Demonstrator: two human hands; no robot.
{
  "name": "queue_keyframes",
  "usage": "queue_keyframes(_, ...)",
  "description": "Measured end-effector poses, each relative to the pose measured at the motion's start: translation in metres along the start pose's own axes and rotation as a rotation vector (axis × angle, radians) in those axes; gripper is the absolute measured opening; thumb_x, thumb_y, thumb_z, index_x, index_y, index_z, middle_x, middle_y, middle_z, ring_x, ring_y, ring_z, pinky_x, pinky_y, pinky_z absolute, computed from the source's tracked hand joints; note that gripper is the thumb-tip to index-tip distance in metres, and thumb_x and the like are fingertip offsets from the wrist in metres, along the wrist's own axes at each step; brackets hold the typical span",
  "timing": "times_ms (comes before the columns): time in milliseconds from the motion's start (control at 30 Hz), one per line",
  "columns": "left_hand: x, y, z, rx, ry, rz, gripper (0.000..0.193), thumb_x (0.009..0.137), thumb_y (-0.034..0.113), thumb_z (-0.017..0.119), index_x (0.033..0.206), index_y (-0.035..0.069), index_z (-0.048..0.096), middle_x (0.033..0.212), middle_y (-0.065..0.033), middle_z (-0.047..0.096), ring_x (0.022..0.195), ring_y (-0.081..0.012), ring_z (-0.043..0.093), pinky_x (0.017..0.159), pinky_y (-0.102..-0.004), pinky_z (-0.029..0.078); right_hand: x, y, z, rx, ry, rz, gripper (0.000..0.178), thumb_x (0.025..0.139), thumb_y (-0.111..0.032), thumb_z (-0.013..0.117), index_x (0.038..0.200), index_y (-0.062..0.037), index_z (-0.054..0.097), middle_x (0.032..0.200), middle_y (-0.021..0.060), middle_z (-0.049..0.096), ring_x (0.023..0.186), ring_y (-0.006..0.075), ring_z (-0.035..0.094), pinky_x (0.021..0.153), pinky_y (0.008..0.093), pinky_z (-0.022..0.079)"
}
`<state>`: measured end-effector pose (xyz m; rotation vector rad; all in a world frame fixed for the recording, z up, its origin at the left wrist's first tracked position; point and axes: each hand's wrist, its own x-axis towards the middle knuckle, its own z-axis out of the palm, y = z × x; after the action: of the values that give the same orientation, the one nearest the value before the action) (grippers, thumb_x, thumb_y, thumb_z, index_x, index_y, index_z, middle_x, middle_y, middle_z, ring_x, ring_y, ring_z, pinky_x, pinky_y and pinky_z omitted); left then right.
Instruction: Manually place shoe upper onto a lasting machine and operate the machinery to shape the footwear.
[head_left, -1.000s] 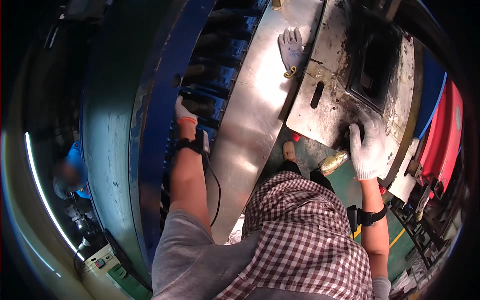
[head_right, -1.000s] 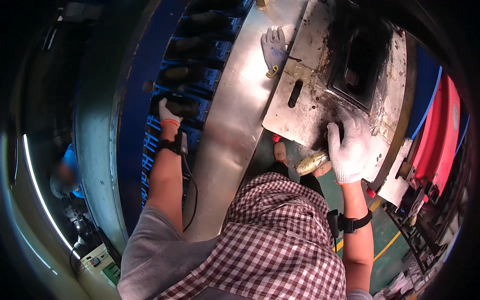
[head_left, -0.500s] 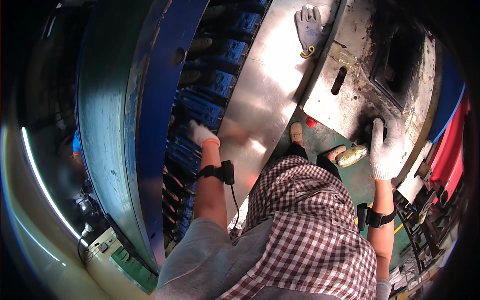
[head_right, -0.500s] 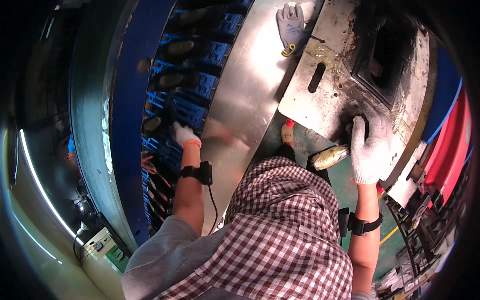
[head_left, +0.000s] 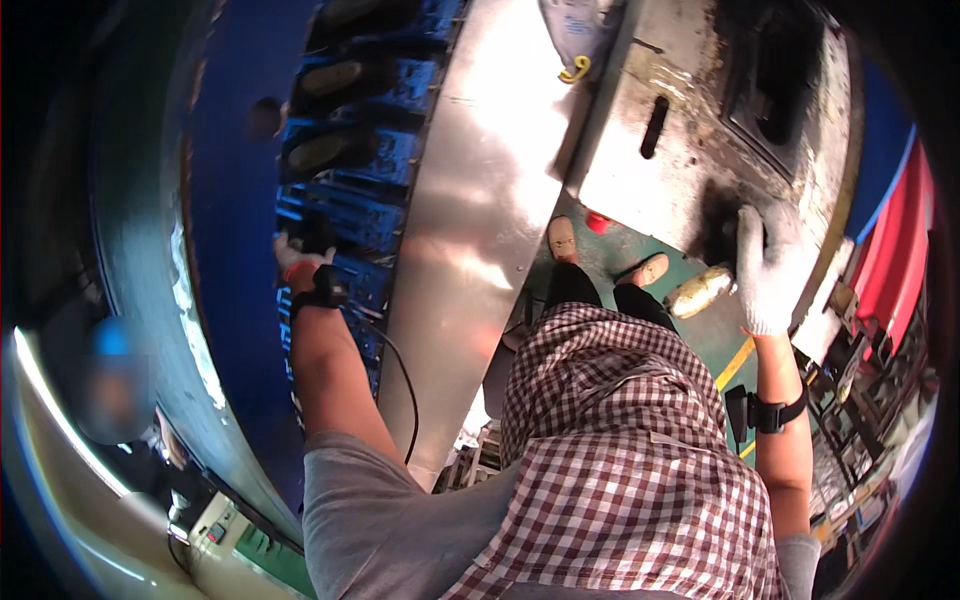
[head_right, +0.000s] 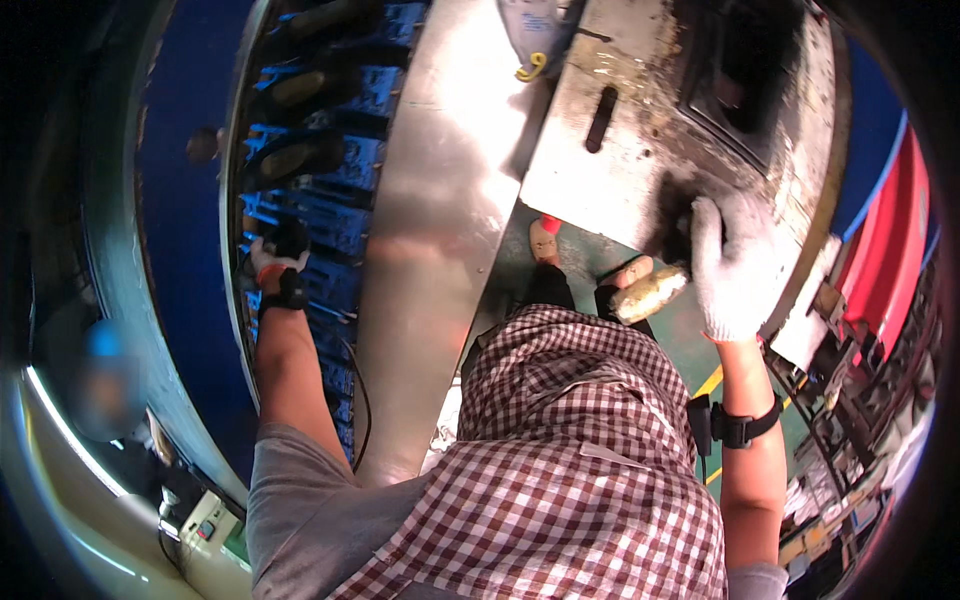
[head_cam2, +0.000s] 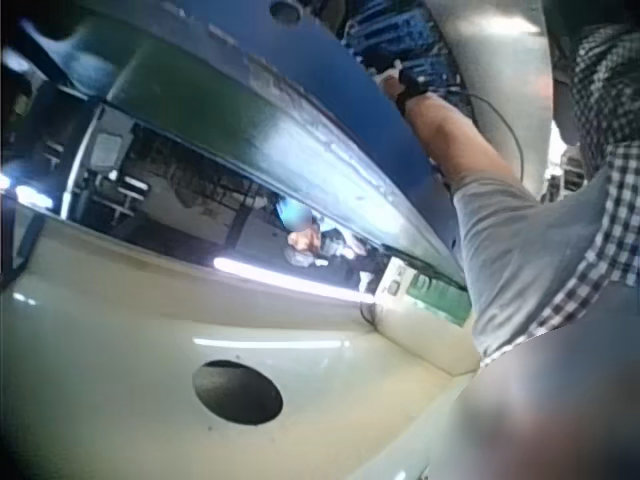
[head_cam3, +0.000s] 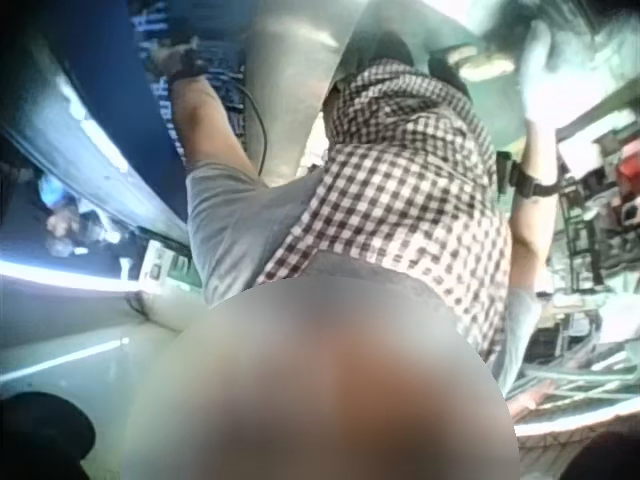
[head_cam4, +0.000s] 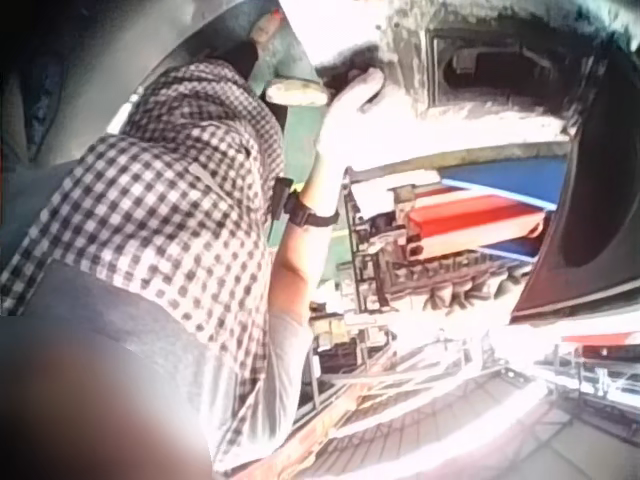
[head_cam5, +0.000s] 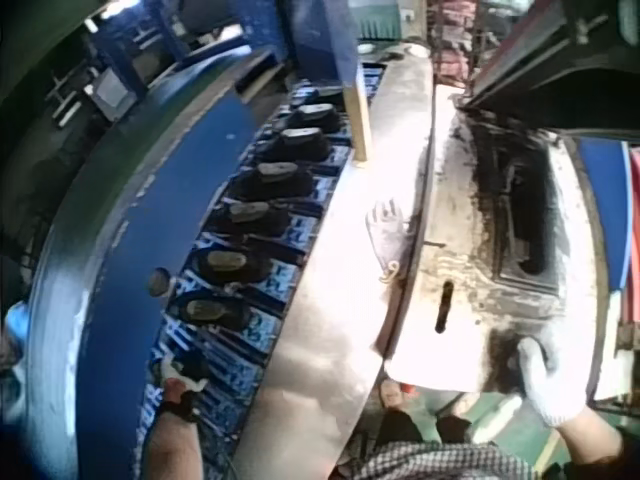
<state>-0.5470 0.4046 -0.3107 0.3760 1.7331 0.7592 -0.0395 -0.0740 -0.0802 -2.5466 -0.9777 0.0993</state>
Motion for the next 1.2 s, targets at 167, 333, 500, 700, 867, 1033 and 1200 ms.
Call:
queue_keyframes(167, -0.031, -0.025, -0.046, -0.453, -0.361, 0.076, 0.056, 0.087, 0.045, 0.068, 0.127, 0.006, 0.07, 0.131, -0.0105, 0.071, 0.124, -0.0341, 0.066, 0.098, -0.0597, 0.055, 0.001, -0.001, -0.006, -0.083, 0.074, -0.092, 0.017, 0.093, -0.015, 0.069, 0.106, -0.0071, 0.076, 0.096, 0.0125, 0.073, 0.09, 0.0318, 0.068, 0.083, 0.0421, 0.054)
queue_keyframes(333, -0.131, -0.076, -0.059, -0.698, -0.358, 0.199, 0.044, 0.09, 0.022, 0.068, 0.127, -0.003, 0.064, 0.13, -0.0158, 0.067, 0.12, -0.0357, 0.063, 0.103, -0.0576, 0.053, 0.004, 0.002, -0.009, 0.018, 0.107, -0.127, 0.016, 0.091, -0.017, 0.069, 0.102, -0.0067, 0.075, 0.094, 0.0126, 0.073, 0.087, 0.0323, 0.069, 0.081, 0.0438, 0.053)
queue_keyframes(500, -0.213, -0.112, -0.019, -0.58, -0.32, 0.15, 0.052, 0.089, 0.021, 0.063, 0.134, -0.004, 0.058, 0.141, -0.0228, 0.06, 0.129, -0.0397, 0.058, 0.11, -0.0646, 0.048, 0.001, 0.005, -0.008, 0.056, 0.109, -0.094, 0.016, 0.092, -0.019, 0.068, 0.1, -0.0065, 0.075, 0.09, 0.0129, 0.072, 0.09, 0.0333, 0.068, 0.083, 0.044, 0.053)
queue_keyframes(700, -0.29, -0.116, 0.04, -0.486, -1.076, -0.078, 0.088, 0.07, 0.008, 0.062, 0.155, -0.001, 0.041, 0.158, -0.0231, 0.045, 0.147, -0.0427, 0.042, 0.126, -0.0567, 0.033, 0.006, -0.001, -0.012, 0.243, 0.108, -0.183, 0.019, 0.091, -0.019, 0.068, 0.104, -0.0071, 0.075, 0.096, 0.0114, 0.073, 0.094, 0.0331, 0.069, 0.087, 0.0426, 0.054)
queue_keyframes(867, -0.378, -0.13, 0.128, -0.218, -1.214, -0.186, 0.092, 0.074, 0.015, 0.066, 0.16, 0.006, 0.036, 0.159, -0.0166, 0.045, 0.145, -0.038, 0.045, 0.125, -0.0517, 0.034, 0.001, -0.045, -0.019, 0.781, -0.527, -0.241, 0.094, 0.088, -0.029, 0.079, 0.163, -0.0003, 0.029, 0.165, 0.0267, 0.034, 0.153, 0.039, 0.035, 0.126, 0.0431, 0.029)
queue_keyframes(1033, -0.464, -0.101, 0.244, 0.327, -1.476, 0.468, 0.091, 0.088, 0.018, 0.07, 0.165, 0.005, 0.024, 0.158, -0.0139, 0.045, 0.143, -0.0251, 0.046, 0.121, -0.0391, 0.036, 0.022, -0.022, -0.032, 1.384, -0.363, 0.177, 0.093, 0.088, -0.025, 0.076, 0.163, 0.0015, 0.028, 0.152, 0.0208, 0.05, 0.14, 0.025, 0.048, 0.12, 0.0347, 0.035)
queue_keyframes(1200, -0.535, -0.028, 0.278, 0.162, -1.216, 1.103, 0.096, 0.094, 0.03, 0.071, 0.165, -0.003, 0.016, 0.158, -0.0282, 0.044, 0.149, -0.0327, 0.04, 0.126, -0.0423, 0.025, 0.088, 0.034, -0.032, 0.695, 0.222, 0.177, 0.076, 0.079, -0.033, 0.08, 0.147, -0.0061, 0.059, 0.149, 0.0271, 0.051, 0.142, 0.036, 0.05, 0.118, 0.0381, 0.04)
